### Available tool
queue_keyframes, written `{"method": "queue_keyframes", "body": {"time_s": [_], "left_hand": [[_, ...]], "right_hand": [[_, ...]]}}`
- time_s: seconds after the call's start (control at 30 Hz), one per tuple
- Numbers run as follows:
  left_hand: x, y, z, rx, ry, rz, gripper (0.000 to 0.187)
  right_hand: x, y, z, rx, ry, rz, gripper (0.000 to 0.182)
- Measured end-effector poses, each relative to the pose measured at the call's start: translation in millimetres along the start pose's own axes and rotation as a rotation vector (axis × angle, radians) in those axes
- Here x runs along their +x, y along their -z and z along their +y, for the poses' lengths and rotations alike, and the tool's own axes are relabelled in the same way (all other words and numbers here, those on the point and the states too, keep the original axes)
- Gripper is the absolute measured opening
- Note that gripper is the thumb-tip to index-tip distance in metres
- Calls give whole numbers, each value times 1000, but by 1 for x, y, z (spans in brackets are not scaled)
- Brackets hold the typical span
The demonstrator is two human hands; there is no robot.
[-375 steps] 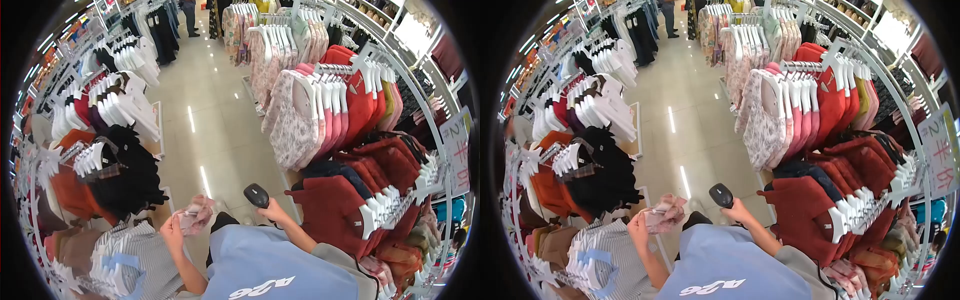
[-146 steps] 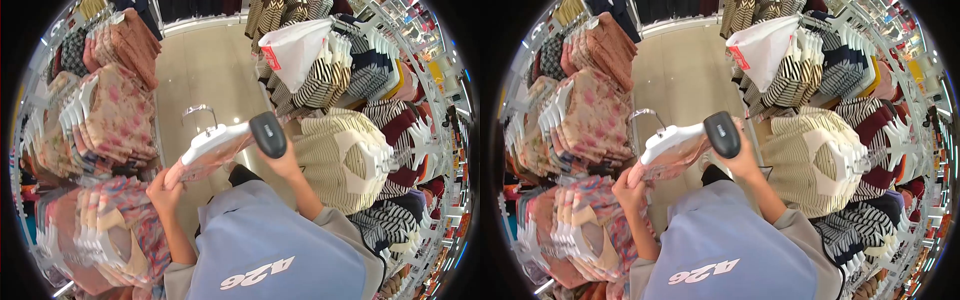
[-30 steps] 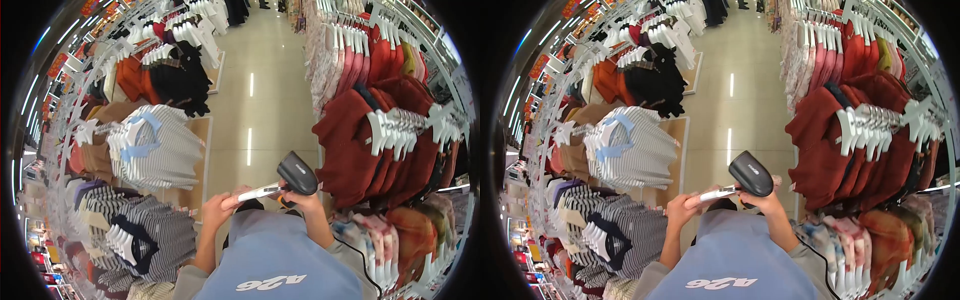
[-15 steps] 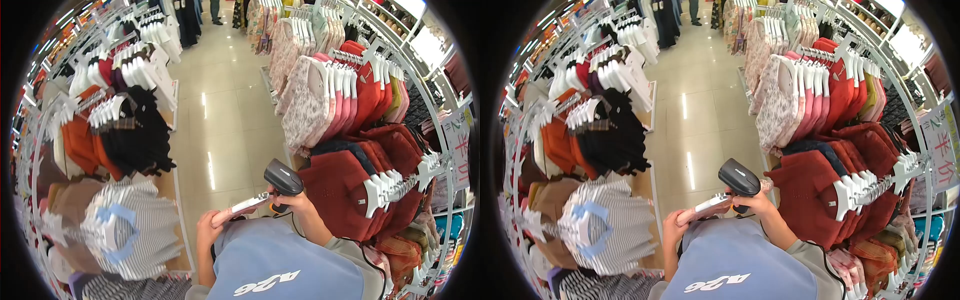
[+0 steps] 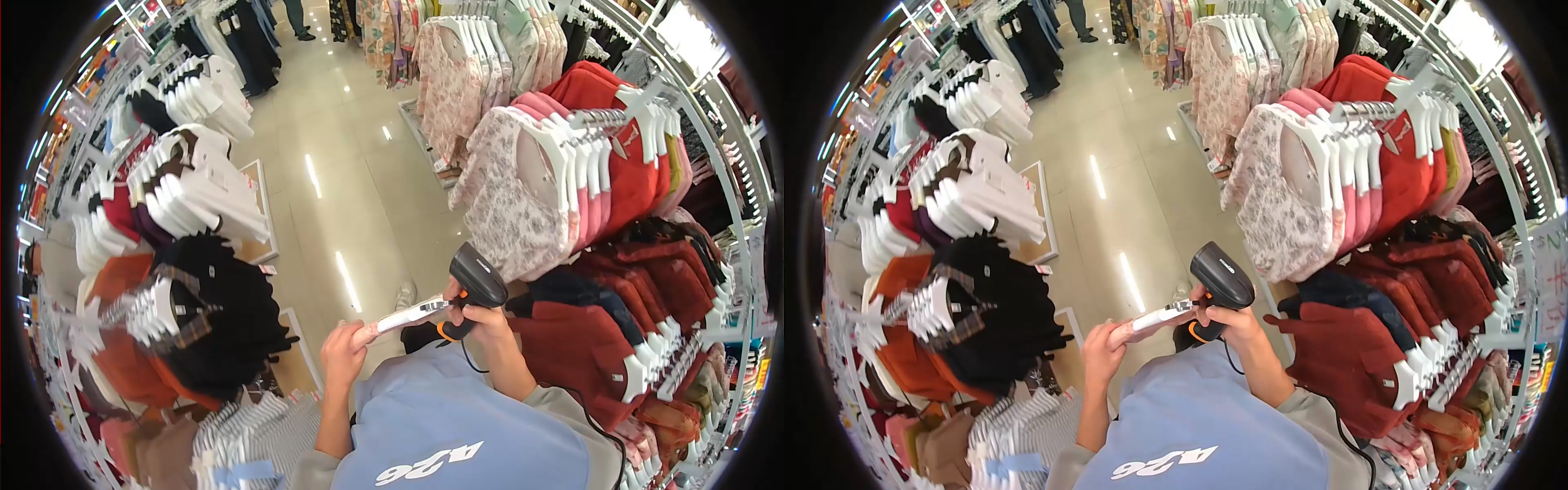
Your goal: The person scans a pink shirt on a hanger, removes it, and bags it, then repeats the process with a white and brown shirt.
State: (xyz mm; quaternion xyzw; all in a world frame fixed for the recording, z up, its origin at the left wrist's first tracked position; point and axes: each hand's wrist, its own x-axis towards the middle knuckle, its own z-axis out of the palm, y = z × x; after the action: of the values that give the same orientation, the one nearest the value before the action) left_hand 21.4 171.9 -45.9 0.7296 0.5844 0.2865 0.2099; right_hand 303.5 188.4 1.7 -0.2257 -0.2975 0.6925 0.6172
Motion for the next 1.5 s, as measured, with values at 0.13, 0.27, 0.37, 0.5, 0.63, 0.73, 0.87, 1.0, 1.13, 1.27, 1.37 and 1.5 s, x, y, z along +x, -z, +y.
{"method": "queue_keyframes", "body": {"time_s": [0.13, 0.27, 0.37, 0.5, 0.63, 0.73, 0.87, 1.0, 1.13, 1.27, 1.37, 1.5], "left_hand": [[74, 9, -17, 33, 90, 13, 26], [168, 17, -43, 77, 194, -2, 27], [205, 30, -61, 43, 328, 28, 27], [259, 44, -98, 8, 389, 73, 26], [327, 46, -143, -29, 382, 45, 28], [405, 39, -157, -98, 289, -4, 28], [529, 35, -157, -111, 87, -167, 27], [661, 27, -125, -183, -146, -261, 27], [777, 0, -82, -299, -254, -512, 37], [867, -21, -15, -349, -487, -600, 36], [910, -45, 16, -330, -558, -731, 36], [957, -88, 32, -367, -494, -809, 33]], "right_hand": [[85, 14, -6, 15, -40, 63, 39], [184, 29, -28, -242, 34, 213, 43], [224, 66, -39, -434, -69, 265, 34], [259, 123, -20, -694, -222, 365, 21], [276, 164, 24, -1062, -386, 676, 26], [253, 243, 94, -1026, -494, 863, 23], [205, 283, 155, -893, -828, 1099, 27], [229, 266, 168, -739, -613, 1174, 27], [271, 247, 176, -545, -643, 1307, 27], [332, 238, 168, -399, -592, 1397, 27], [370, 256, 163, -363, -533, 1456, 27], [436, 296, 138, -332, -468, 1483, 27]]}}
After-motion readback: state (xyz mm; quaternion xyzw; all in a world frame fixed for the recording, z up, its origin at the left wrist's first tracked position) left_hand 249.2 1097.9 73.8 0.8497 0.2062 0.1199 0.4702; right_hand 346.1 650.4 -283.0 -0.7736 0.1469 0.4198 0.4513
